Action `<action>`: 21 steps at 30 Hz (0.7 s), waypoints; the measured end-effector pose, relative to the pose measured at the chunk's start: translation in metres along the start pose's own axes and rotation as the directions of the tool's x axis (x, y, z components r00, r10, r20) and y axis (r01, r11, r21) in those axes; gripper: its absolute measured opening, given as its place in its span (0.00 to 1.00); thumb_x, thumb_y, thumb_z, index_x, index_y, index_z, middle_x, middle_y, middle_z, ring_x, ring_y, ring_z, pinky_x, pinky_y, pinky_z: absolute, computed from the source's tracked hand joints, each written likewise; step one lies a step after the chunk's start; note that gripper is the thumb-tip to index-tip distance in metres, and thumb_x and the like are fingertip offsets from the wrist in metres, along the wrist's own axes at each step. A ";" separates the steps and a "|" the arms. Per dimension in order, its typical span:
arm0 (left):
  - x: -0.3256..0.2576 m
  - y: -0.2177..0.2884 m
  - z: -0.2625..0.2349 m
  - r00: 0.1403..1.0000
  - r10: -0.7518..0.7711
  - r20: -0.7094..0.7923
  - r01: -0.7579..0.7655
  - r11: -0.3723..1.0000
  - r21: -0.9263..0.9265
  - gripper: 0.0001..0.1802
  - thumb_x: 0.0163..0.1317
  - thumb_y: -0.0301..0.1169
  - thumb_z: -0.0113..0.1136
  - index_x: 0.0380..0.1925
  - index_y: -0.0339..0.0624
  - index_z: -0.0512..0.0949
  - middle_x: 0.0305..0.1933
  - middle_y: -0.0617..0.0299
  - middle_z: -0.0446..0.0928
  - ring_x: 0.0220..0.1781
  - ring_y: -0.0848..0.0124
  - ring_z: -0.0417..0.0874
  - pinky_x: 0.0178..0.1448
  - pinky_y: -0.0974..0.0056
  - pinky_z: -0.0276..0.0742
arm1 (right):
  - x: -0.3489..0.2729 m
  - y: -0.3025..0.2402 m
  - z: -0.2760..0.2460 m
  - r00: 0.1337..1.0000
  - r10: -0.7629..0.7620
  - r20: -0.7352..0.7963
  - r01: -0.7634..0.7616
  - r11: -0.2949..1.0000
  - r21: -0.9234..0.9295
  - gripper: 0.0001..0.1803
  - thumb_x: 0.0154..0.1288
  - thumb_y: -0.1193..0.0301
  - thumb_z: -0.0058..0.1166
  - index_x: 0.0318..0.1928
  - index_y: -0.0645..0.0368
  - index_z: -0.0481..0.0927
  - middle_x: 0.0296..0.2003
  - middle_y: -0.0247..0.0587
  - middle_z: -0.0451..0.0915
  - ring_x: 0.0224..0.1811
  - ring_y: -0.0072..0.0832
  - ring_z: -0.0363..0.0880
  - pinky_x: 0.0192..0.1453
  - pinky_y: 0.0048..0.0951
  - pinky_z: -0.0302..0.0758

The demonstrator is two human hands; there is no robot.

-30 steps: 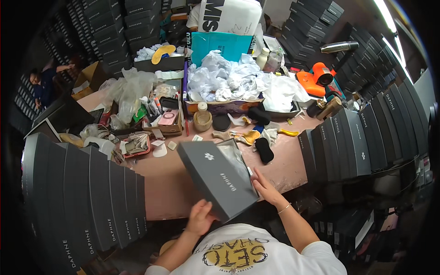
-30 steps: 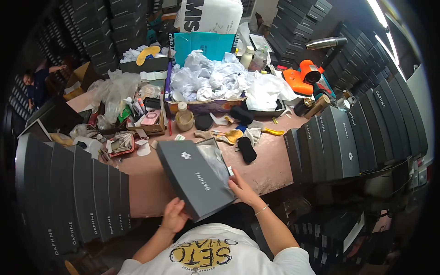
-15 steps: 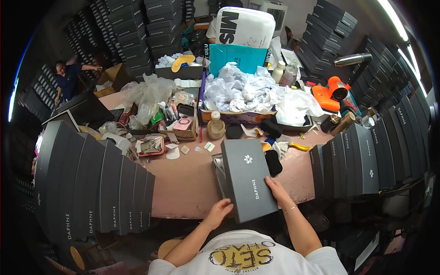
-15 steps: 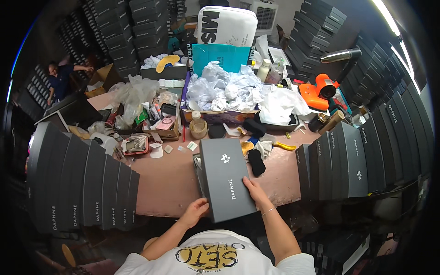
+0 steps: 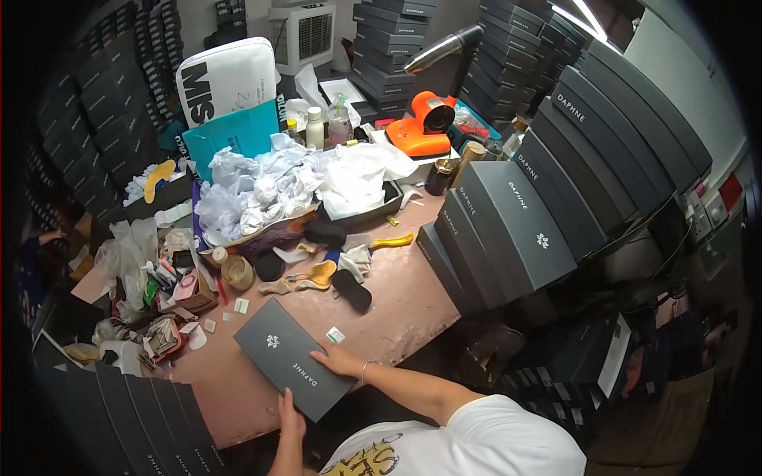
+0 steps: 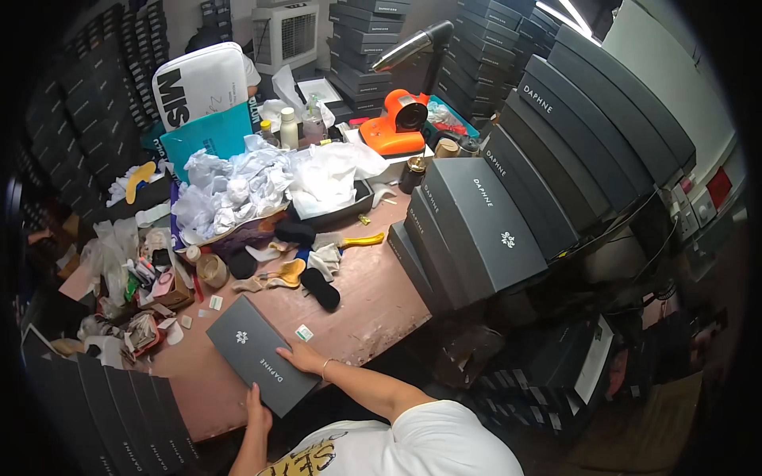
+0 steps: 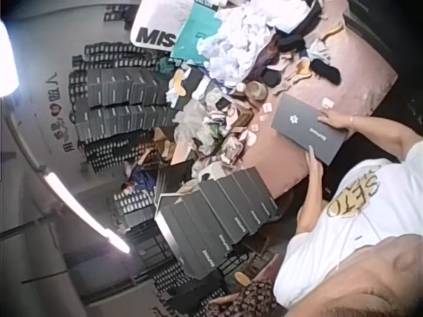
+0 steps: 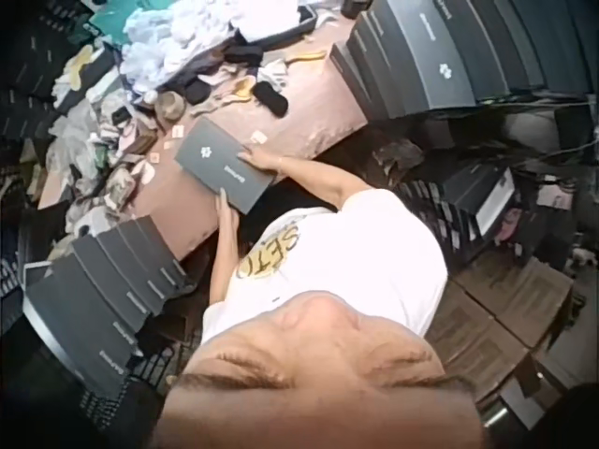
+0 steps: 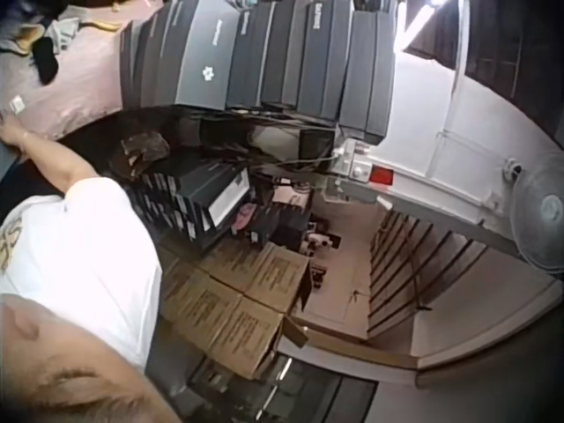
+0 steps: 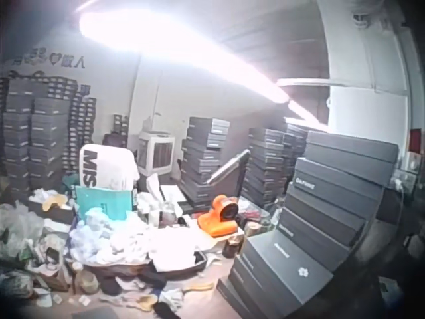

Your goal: Inspecting, wiping, and packing a pair of high-heeled shoes into a box with protective paper.

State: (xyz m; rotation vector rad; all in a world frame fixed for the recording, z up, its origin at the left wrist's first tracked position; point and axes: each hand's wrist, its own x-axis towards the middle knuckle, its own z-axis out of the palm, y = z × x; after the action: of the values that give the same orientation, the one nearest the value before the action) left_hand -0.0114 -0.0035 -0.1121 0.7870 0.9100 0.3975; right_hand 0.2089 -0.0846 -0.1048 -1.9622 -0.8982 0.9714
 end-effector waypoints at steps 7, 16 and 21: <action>-0.060 0.111 0.144 0.959 0.126 0.256 -0.078 0.979 -0.187 0.27 0.64 0.38 0.58 0.60 0.39 0.66 0.59 0.56 0.71 0.61 0.64 0.72 0.65 0.56 0.68 | -0.125 -0.133 -0.170 0.926 -0.342 -0.160 0.333 0.939 -0.081 0.46 0.61 0.53 0.58 0.72 0.57 0.51 0.69 0.69 0.47 0.72 0.58 0.48 0.73 0.42 0.52; -0.112 0.171 0.284 0.343 0.290 0.893 -0.651 0.759 0.004 0.38 0.60 0.25 0.63 0.69 0.40 0.58 0.65 0.53 0.67 0.59 0.67 0.76 0.64 0.62 0.70 | -0.338 -0.164 -0.457 0.590 -0.526 -0.613 -0.407 0.461 -0.788 0.22 0.66 0.71 0.51 0.59 0.69 0.71 0.49 0.46 0.79 0.51 0.27 0.77 0.55 0.29 0.72; -0.180 0.258 0.136 0.322 0.808 0.493 -0.769 -0.081 0.635 0.36 0.58 0.38 0.65 0.64 0.37 0.64 0.64 0.46 0.67 0.69 0.55 0.65 0.68 0.56 0.63 | -0.253 -0.204 -0.306 0.857 -0.442 -0.264 0.436 0.896 -0.085 0.22 0.63 0.75 0.55 0.57 0.66 0.73 0.46 0.46 0.79 0.47 0.31 0.79 0.54 0.32 0.75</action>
State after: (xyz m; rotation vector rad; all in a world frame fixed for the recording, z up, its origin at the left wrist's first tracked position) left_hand 0.0018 -0.0024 0.2304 2.3108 0.4743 1.1131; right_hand 0.3003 -0.2942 0.2788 -1.7405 -1.1289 0.4096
